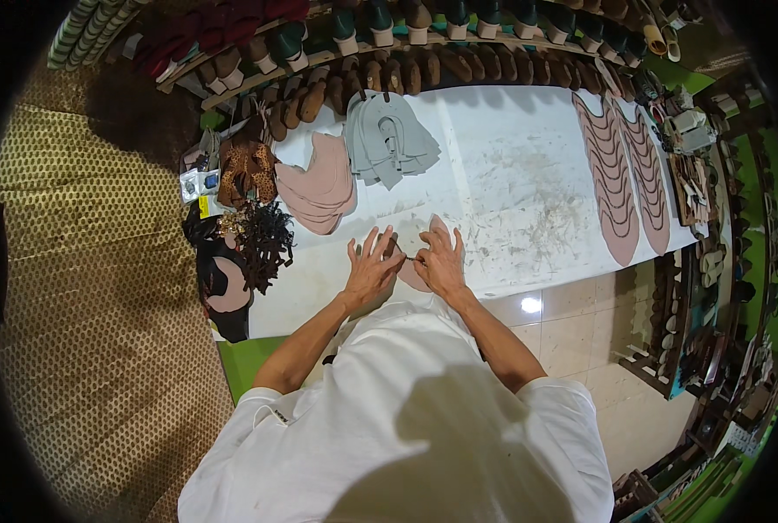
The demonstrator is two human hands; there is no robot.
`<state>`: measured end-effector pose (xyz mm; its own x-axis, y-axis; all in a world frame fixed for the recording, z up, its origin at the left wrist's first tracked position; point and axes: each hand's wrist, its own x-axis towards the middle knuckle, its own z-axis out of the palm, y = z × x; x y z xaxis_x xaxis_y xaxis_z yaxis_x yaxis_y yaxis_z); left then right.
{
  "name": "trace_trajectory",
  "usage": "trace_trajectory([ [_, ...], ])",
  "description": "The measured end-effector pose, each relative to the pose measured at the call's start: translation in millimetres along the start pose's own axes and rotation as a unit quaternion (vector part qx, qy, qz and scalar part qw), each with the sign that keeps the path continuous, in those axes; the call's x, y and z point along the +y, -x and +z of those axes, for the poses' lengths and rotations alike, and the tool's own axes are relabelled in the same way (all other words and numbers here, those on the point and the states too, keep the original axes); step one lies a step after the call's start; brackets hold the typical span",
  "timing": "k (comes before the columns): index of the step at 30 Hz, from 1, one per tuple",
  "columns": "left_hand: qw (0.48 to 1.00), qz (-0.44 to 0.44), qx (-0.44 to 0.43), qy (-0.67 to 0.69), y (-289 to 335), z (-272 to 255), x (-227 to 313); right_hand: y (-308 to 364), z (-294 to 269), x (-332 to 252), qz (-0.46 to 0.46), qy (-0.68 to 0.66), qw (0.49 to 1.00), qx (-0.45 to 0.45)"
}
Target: Organizing and stacking shoe upper components and bundles of laces on a factory workbench.
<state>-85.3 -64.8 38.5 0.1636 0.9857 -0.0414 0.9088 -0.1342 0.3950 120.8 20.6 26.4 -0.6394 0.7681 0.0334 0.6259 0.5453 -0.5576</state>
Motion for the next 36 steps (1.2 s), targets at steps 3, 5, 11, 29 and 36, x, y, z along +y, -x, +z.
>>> trace_trajectory([
  [3, 0.999, -0.009, 0.020, 0.029, -0.2, -1.8, 4.8, -1.4, 2.0, 1.4, -0.002, 0.003, 1.000, -0.002],
  [5, 1.000, -0.006, 0.003, 0.017, 0.4, -3.0, 6.5, -1.5, 1.7, 2.5, 0.000, 0.004, 1.000, -0.010],
  [11, 1.000, 0.011, -0.010, -0.024, 0.7, 4.5, 5.7, -7.9, -0.1, 6.2, -0.020, 0.024, 0.999, -0.022],
  [29, 0.998, -0.038, 0.019, -0.054, 4.5, 23.1, 26.6, 1.8, -9.0, 6.6, 0.014, -0.006, 1.000, -0.001],
  [36, 0.995, -0.079, 0.016, -0.052, 13.2, 28.8, 32.4, 36.1, -0.8, 17.3, 0.027, 0.050, 0.996, 0.069],
])
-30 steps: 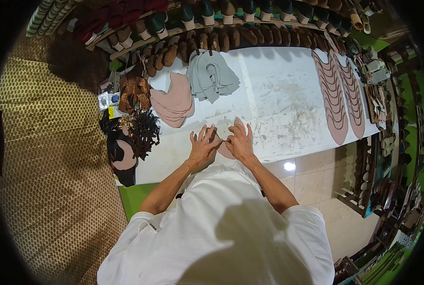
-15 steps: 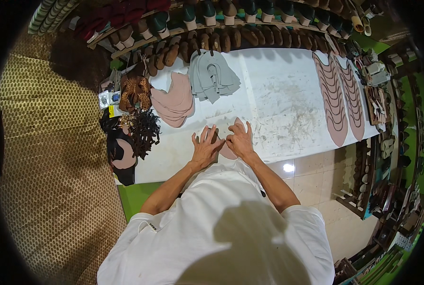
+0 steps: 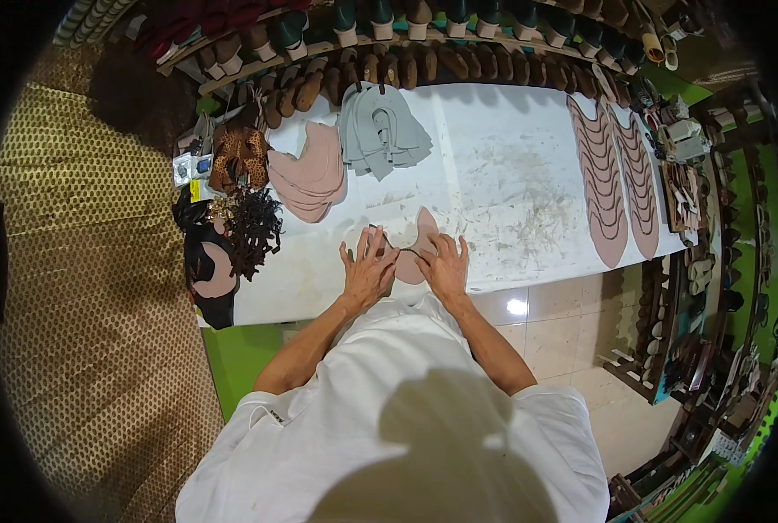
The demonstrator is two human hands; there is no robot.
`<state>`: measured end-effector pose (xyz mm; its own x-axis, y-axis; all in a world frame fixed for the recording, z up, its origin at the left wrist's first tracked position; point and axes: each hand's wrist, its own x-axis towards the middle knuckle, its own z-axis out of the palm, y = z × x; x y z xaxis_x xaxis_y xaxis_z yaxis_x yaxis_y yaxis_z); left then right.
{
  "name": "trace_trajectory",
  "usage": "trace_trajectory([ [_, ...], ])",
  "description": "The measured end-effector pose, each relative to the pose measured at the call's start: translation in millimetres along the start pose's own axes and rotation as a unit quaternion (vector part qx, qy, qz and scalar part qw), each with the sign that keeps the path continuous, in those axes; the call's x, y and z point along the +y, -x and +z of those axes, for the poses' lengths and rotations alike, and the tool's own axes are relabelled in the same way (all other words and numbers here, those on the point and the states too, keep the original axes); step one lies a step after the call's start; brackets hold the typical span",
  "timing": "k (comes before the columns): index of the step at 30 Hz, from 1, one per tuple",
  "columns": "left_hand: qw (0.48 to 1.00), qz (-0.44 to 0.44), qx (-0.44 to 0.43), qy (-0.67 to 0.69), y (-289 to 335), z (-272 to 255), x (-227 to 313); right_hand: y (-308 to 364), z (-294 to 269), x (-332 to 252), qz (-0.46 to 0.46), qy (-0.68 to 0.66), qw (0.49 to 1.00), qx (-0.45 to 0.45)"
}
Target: Organizing and stacking shoe upper components and bundles of laces on a factory workbench.
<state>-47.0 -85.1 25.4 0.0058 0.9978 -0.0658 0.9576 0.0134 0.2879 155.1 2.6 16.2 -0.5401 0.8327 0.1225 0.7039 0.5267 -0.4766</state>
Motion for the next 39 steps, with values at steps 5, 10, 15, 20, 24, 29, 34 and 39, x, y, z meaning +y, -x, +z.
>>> trace_trajectory([
  [5, 1.000, 0.013, -0.001, 0.016, -1.5, 0.5, -3.3, -5.0, 2.3, 6.9, -0.015, 0.000, 1.000, -0.016],
  [10, 0.999, 0.028, 0.037, 0.023, -1.9, 4.9, -6.1, -18.1, -14.5, 8.6, 0.022, -0.025, 0.998, -0.061],
  [15, 0.999, 0.024, 0.033, 0.015, -3.3, 1.3, -4.0, -36.9, -23.4, 18.9, -0.003, -0.037, 0.996, -0.079],
  [20, 0.999, 0.007, 0.042, 0.003, -2.2, 1.8, 2.4, -49.9, -22.7, 26.0, -0.052, -0.037, 0.993, -0.101],
  [24, 0.999, -0.018, 0.027, -0.031, -4.3, 4.1, 13.1, -59.1, -24.8, 32.6, -0.094, -0.040, 0.988, -0.115],
  [29, 0.998, -0.041, 0.032, -0.032, -4.7, 2.0, 18.8, -64.4, -25.0, 37.4, -0.131, -0.047, 0.980, -0.144],
  [34, 0.995, -0.089, 0.036, 0.013, -3.7, 2.6, 34.3, -67.7, -24.0, 46.2, -0.147, -0.051, 0.974, -0.167],
  [39, 0.991, -0.125, 0.047, 0.002, -3.1, 11.0, 49.1, -70.0, -23.9, 49.9, -0.159, -0.061, 0.971, -0.170],
])
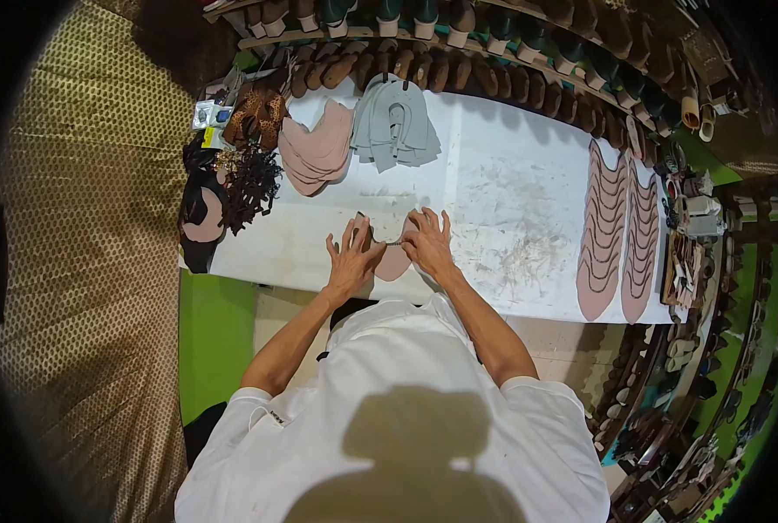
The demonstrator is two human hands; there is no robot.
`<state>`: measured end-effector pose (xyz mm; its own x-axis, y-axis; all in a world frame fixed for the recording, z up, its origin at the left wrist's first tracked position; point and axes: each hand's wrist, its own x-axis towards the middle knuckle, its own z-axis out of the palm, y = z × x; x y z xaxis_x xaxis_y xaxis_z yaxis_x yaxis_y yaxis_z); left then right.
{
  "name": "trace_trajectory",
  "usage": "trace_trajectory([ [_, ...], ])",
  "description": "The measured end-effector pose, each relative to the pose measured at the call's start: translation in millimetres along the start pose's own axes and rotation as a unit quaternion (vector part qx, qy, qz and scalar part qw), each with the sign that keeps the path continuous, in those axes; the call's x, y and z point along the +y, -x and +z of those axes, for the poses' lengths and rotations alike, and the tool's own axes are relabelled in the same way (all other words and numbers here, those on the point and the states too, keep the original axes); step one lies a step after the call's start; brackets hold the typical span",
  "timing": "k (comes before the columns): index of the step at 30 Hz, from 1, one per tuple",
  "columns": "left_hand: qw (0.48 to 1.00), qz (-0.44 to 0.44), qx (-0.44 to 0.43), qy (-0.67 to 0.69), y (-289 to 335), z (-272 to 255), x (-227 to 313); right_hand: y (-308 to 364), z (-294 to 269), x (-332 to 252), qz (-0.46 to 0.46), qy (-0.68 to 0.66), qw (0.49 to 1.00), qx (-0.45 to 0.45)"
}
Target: Organizing and stacking shoe upper components and bundles of laces on a factory workbench.
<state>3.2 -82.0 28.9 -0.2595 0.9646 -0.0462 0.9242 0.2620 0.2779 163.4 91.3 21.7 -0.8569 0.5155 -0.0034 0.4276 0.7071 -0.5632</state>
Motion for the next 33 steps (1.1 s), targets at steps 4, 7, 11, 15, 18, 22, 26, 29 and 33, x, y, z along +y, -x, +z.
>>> trace_trajectory([
  [4, 1.000, -0.027, -0.004, -0.001, 2.5, 9.1, 2.6, -4.7, 0.8, 2.0, -0.010, 0.001, 1.000, -0.001],
  [7, 0.999, -0.034, 0.012, 0.013, 3.2, 12.4, 2.5, -6.0, 1.6, 2.6, -0.015, 0.004, 1.000, -0.004],
  [11, 1.000, -0.017, 0.014, -0.004, -1.3, 9.6, 8.0, -6.4, 1.4, 3.4, -0.021, -0.007, 1.000, 0.005],
  [15, 0.998, -0.048, 0.033, 0.031, -3.1, 11.5, 13.5, -9.2, -0.3, 4.3, -0.030, -0.006, 1.000, 0.001],
  [18, 0.999, -0.047, 0.011, 0.010, -3.2, 12.1, 17.1, -11.5, 0.0, 5.8, -0.039, -0.010, 0.999, 0.001],
  [22, 0.998, -0.049, -0.006, 0.034, -3.1, 11.4, 19.7, -13.7, -0.9, 8.3, -0.034, -0.003, 0.999, -0.030],
  [26, 0.999, -0.037, -0.009, 0.015, -4.5, 10.4, 20.9, -16.8, -2.7, 8.2, -0.038, 0.001, 0.999, -0.034],
  [29, 0.999, -0.040, -0.010, 0.019, -4.3, 9.1, 23.9, -18.6, -1.1, 10.3, -0.041, 0.005, 0.999, -0.033],
  [33, 0.999, -0.044, -0.006, 0.014, -5.2, 9.5, 26.7, -21.0, 1.6, 11.5, -0.051, 0.013, 0.998, -0.028],
])
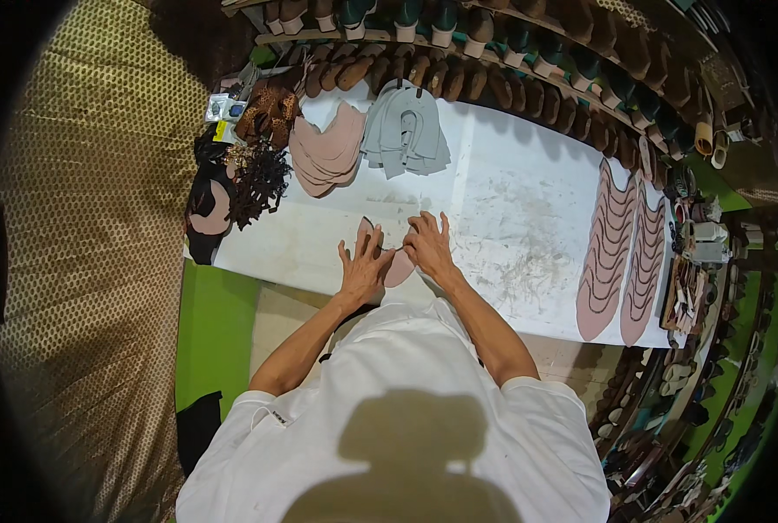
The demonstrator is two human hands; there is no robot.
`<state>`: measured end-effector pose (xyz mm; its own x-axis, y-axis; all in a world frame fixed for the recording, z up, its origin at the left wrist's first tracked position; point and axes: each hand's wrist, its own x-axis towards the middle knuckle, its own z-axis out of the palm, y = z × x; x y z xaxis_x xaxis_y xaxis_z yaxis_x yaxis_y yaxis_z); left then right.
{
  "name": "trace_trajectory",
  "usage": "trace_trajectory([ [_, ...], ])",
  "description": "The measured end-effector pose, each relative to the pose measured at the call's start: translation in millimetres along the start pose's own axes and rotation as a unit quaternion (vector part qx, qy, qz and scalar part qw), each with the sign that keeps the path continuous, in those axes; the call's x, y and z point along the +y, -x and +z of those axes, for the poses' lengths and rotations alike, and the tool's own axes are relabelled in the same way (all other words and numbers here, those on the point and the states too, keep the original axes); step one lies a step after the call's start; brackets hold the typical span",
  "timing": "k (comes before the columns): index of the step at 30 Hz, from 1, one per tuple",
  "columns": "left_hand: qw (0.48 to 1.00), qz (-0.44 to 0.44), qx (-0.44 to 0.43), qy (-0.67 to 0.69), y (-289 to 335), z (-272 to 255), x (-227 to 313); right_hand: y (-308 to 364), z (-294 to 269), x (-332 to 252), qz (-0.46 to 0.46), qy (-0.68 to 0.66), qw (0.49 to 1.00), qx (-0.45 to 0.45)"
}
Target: Organizing and stacking shoe upper components and bundles of laces on a factory workbench.
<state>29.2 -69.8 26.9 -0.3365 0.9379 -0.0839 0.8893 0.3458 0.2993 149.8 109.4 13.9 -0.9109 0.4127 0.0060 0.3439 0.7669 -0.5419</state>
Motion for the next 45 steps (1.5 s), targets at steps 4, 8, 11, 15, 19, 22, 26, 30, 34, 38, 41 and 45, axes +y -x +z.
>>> trace_trajectory([
  [4, 1.000, -0.014, -0.007, 0.019, -1.9, -2.5, 4.8, 0.2, -0.7, 0.5, 0.002, -0.002, 1.000, 0.001],
  [8, 0.999, -0.030, 0.012, 0.035, -0.8, -1.3, 10.5, -0.2, -2.5, -0.4, 0.005, 0.000, 1.000, -0.006],
  [11, 0.999, -0.036, -0.008, 0.031, -3.3, -0.7, 13.8, -0.8, -4.2, -0.5, 0.006, 0.003, 1.000, -0.008],
  [15, 0.999, -0.031, -0.018, 0.010, -6.9, -1.4, 19.3, 6.3, -10.4, -6.0, 0.025, -0.031, 0.998, 0.050],
  [19, 0.999, -0.041, -0.021, 0.013, -5.9, -3.5, 24.3, 24.3, -8.3, -5.6, 0.030, 0.003, 0.996, 0.082],
  [22, 0.998, -0.046, -0.032, 0.009, -1.8, -5.3, 23.8, 27.9, 4.2, 0.7, -0.019, 0.054, 0.992, 0.113],
  [26, 0.998, -0.052, -0.040, 0.012, 0.4, -4.7, 22.5, 24.5, -7.3, -0.5, -0.012, 0.031, 0.998, 0.055],
  [30, 0.998, -0.050, -0.032, 0.014, 0.9, -2.4, 21.7, 12.3, -16.3, 10.3, 0.026, -0.024, 0.999, 0.005],
  [34, 0.998, -0.050, -0.023, 0.015, -1.8, -0.3, 20.6, 0.3, -16.1, 20.5, 0.019, -0.045, 0.999, 0.000],
  [38, 0.999, -0.040, -0.005, 0.013, -2.1, 4.4, 16.4, -8.8, -11.9, 20.9, -0.006, -0.006, 1.000, -0.001],
  [41, 0.999, -0.035, -0.003, 0.015, -4.5, 2.7, 19.2, -13.0, -11.3, 22.5, -0.024, -0.002, 1.000, 0.011],
  [45, 0.998, -0.044, -0.003, 0.037, -3.1, 2.3, 19.6, -14.7, -9.6, 23.0, -0.032, 0.009, 0.999, 0.004],
])
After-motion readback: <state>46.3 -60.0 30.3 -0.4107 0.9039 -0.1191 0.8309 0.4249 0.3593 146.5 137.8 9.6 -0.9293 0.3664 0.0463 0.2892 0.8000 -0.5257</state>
